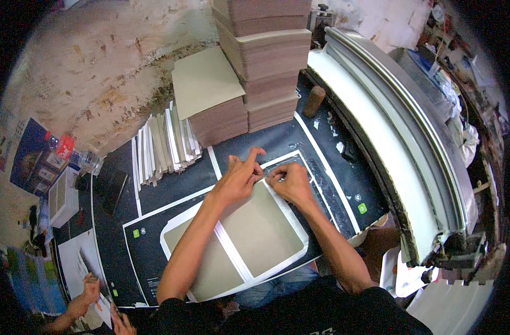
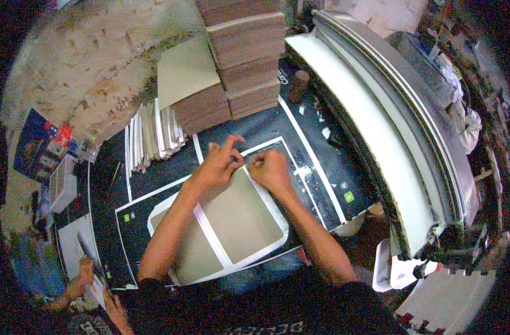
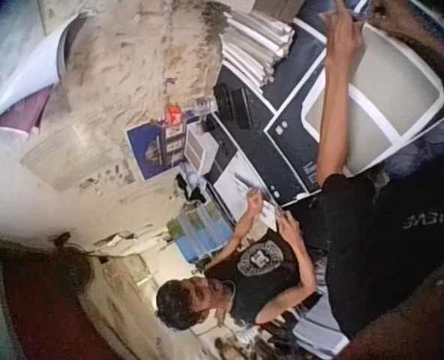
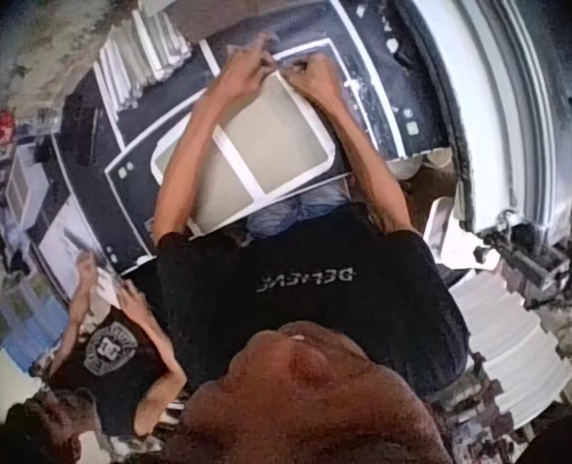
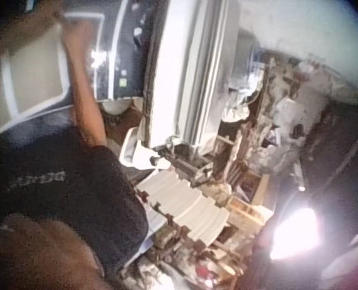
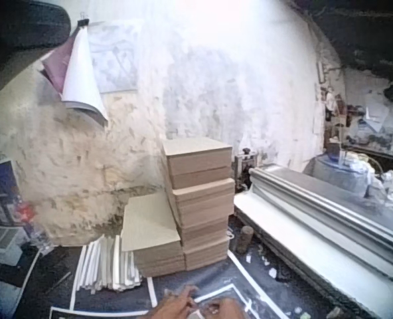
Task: The person assembles book covers by applying glue to a large sheet using a machine and precisely positioning cardboard panels and spine strips onto the glued surface.
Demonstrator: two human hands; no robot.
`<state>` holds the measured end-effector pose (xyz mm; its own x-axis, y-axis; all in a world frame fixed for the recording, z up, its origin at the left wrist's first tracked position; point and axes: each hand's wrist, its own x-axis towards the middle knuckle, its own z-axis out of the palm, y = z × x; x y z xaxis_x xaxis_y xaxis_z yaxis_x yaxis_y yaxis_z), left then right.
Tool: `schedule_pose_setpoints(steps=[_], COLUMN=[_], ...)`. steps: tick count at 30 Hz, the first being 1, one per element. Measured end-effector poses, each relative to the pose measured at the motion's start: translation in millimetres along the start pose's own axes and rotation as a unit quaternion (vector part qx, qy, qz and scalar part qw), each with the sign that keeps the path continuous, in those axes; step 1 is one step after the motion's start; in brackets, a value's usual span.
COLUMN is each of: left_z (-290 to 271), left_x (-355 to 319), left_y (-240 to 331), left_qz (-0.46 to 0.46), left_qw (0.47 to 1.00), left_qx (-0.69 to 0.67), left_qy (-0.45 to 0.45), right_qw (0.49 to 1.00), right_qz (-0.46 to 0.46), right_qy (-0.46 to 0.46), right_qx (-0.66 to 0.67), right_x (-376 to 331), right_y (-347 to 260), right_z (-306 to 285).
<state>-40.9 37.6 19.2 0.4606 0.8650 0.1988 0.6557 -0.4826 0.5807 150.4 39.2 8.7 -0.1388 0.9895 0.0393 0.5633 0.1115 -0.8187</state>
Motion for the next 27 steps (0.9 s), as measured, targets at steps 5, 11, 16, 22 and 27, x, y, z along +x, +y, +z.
schedule_pose_setpoints(steps=[5, 11, 16, 22, 27], left_z=[-4, -8, -7, -1, 5], left_x=[-11, -25, -50, -60, -67], left_y=[-4, 10, 12, 11, 17], left_qz=[0.019, 0.027, 0.054, 0.009, -0.069], left_qw=[1.000, 0.996, 0.984, 0.992, 0.996], left_qx=[-0.003, 0.086, 0.171, 0.127, 0.046], left_qy=[0.002, -0.028, -0.021, 0.013, 0.028], right_qw=[1.000, 0.999, 0.975, 0.948, 0.906], right_qz=[-0.006, -0.046, -0.221, -0.268, -0.289], right_qy=[0.002, -0.011, -0.009, -0.067, -0.138], right_qx=[-0.010, 0.005, -0.022, -0.158, -0.277], right_x=[2, 0, -22, -33, -46], right_y=[2, 2, 4, -8, -3], right_z=[3, -5, -6, -2, 5])
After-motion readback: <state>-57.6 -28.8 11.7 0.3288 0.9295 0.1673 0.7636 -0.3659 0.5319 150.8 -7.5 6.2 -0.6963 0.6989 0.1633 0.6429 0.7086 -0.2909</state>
